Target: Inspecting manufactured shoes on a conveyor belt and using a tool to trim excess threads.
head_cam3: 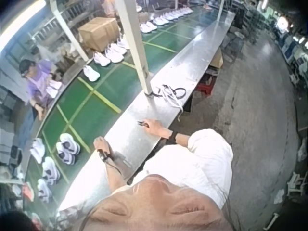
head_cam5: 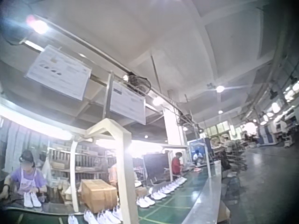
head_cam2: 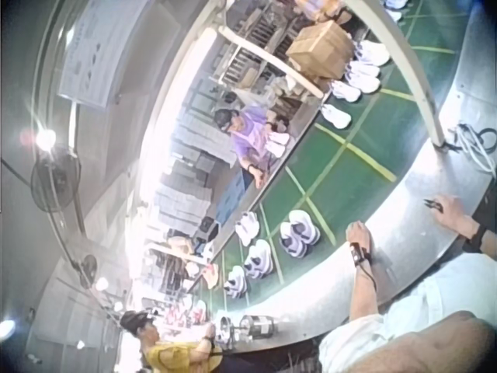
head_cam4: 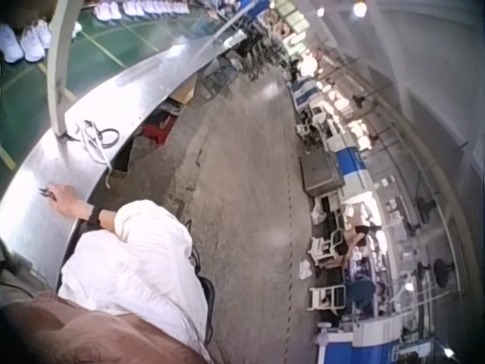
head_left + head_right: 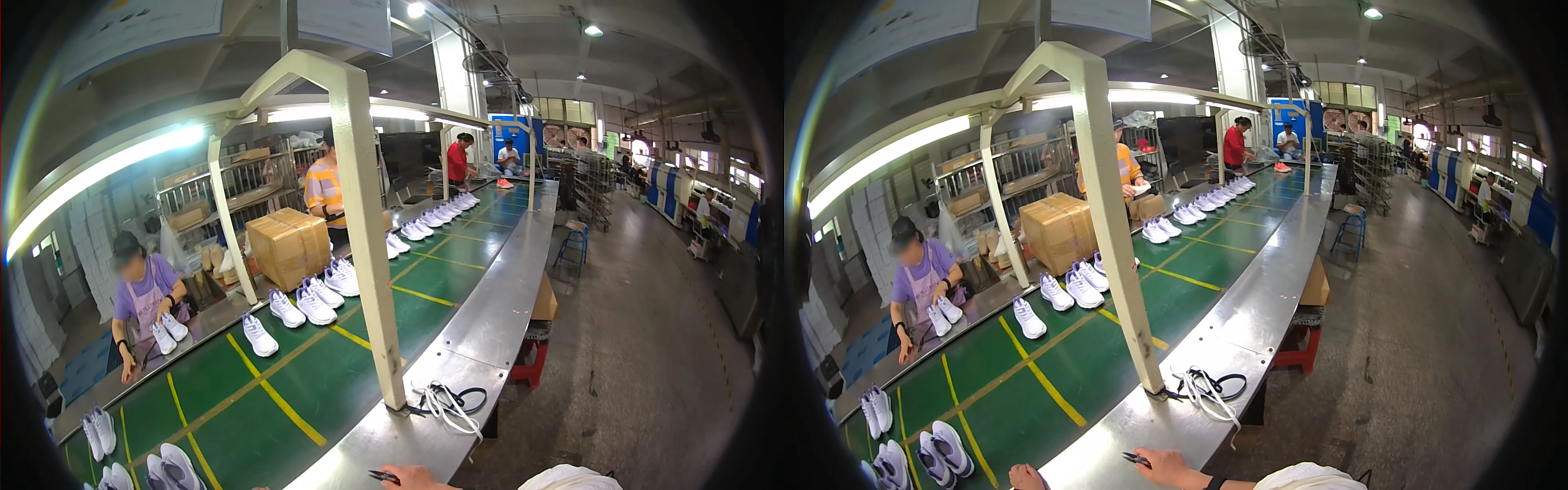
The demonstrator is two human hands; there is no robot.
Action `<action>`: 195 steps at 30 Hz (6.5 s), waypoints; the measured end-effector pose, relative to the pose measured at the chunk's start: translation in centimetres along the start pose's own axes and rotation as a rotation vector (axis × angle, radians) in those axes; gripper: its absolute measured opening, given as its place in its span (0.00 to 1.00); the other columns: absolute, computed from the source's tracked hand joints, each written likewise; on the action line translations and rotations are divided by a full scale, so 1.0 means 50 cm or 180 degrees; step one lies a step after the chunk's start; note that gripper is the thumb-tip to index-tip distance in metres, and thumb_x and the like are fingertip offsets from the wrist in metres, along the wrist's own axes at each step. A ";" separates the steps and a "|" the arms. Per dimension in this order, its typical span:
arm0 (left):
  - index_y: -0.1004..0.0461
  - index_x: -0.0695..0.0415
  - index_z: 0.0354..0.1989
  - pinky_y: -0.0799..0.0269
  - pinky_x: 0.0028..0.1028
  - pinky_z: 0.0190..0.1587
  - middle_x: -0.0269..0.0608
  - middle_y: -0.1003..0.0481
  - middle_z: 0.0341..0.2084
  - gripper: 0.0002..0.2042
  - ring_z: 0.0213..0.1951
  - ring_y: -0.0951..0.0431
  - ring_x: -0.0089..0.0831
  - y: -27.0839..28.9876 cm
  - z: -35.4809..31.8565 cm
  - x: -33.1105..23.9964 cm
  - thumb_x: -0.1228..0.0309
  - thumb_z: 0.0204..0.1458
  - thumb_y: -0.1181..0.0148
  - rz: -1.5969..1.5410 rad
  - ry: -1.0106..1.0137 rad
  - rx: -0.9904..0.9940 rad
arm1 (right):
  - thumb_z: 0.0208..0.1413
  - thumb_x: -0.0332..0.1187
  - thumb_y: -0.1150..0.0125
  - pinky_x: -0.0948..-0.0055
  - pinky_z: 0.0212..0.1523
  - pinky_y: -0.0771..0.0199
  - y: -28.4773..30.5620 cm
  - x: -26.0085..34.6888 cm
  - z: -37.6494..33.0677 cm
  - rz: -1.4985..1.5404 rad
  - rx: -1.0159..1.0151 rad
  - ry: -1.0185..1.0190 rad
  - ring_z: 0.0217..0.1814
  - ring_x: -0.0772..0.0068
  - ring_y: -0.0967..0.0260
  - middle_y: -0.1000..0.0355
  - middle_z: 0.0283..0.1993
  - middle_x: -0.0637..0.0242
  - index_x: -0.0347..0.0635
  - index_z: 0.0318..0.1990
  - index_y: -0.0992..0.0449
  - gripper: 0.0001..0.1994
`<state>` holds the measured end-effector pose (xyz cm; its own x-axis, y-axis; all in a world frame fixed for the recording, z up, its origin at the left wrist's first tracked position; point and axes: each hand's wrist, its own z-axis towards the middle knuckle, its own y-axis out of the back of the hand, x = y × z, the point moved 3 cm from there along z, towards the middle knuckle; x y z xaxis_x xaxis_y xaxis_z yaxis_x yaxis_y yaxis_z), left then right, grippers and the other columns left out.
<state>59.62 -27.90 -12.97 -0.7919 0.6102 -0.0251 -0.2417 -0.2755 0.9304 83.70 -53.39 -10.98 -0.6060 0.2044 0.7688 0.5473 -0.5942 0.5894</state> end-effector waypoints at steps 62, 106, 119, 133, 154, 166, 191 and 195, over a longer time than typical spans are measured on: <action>0.23 0.60 0.26 0.33 0.41 0.43 0.47 0.26 0.34 0.10 0.39 0.28 0.46 0.010 0.006 -0.074 0.69 0.50 0.48 -0.0995 0.0833 -0.0722 | 0.44 0.37 0.34 0.60 0.32 0.30 0.171 -0.071 0.125 -0.0955 0.0288 -0.0096 0.31 0.56 0.27 0.27 0.28 0.62 0.47 0.38 0.24 0.13; 0.25 0.57 0.32 0.35 0.48 0.45 0.46 0.28 0.45 0.09 0.50 0.30 0.45 0.017 0.038 -0.162 0.67 0.46 0.48 -0.0644 0.0987 0.0197 | 0.44 0.35 0.30 0.52 0.49 0.30 -0.303 -0.059 0.873 0.2810 0.1000 -0.2033 0.53 0.51 0.40 0.49 0.59 0.48 0.59 0.68 0.60 0.48; 0.29 0.59 0.39 0.42 0.48 0.53 0.53 0.36 0.55 0.10 0.59 0.40 0.52 0.037 0.054 -0.173 0.69 0.50 0.52 -0.0491 0.1259 0.0952 | 0.45 0.45 0.33 0.62 0.35 0.22 -0.225 -0.204 1.073 0.2948 -0.2149 -0.2838 0.54 0.51 0.35 0.45 0.63 0.52 0.52 0.67 0.52 0.43; 0.30 0.59 0.38 0.43 0.49 0.54 0.58 0.37 0.54 0.09 0.58 0.41 0.57 0.080 0.085 -0.215 0.72 0.48 0.51 -0.0460 0.1136 0.1087 | 0.38 0.23 0.32 0.58 0.37 0.27 -0.104 -0.324 1.222 0.2937 -0.0124 -0.1469 0.45 0.58 0.30 0.38 0.56 0.55 0.61 0.69 0.62 0.53; 0.26 0.58 0.32 0.36 0.45 0.45 0.47 0.28 0.45 0.10 0.52 0.31 0.44 0.003 0.075 -0.236 0.67 0.46 0.48 -0.0372 0.1377 0.0098 | 0.36 0.20 0.35 0.66 0.29 0.34 -0.222 -0.087 0.774 0.3387 -0.0776 -0.2105 0.41 0.64 0.33 0.36 0.49 0.61 0.58 0.52 0.43 0.35; 0.31 0.63 0.38 0.34 0.35 0.46 0.49 0.29 0.34 0.13 0.39 0.30 0.41 -0.004 0.055 -0.121 0.64 0.58 0.53 -0.3148 0.2667 -0.2001 | 0.37 0.27 0.30 0.67 0.28 0.29 0.038 0.038 0.291 0.2757 0.0987 -0.2675 0.35 0.69 0.33 0.37 0.43 0.64 0.57 0.51 0.45 0.34; 0.22 0.54 0.18 0.31 0.34 0.24 0.40 0.23 0.17 0.11 0.22 0.22 0.35 0.253 0.055 -0.424 0.61 0.43 0.41 0.0318 -0.0904 0.1602 | 0.42 0.20 0.35 0.71 0.51 0.30 0.113 -0.144 0.350 0.2407 0.2059 -0.0926 0.52 0.69 0.35 0.33 0.51 0.60 0.47 0.59 0.37 0.32; 0.23 0.58 0.26 0.31 0.38 0.26 0.45 0.24 0.19 0.19 0.24 0.23 0.42 0.300 -0.043 -0.472 0.53 0.52 0.47 -0.0720 -0.0313 0.2420 | 0.46 0.24 0.36 0.74 0.51 0.32 0.021 -0.084 0.405 0.1974 0.2292 -0.0622 0.51 0.72 0.34 0.32 0.50 0.61 0.46 0.56 0.34 0.27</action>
<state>73.46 -48.05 0.80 -0.7078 0.6631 -0.2436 0.0860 0.4232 0.9020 98.50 -39.11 -8.56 -0.0197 0.1795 0.9836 0.9991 -0.0346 0.0264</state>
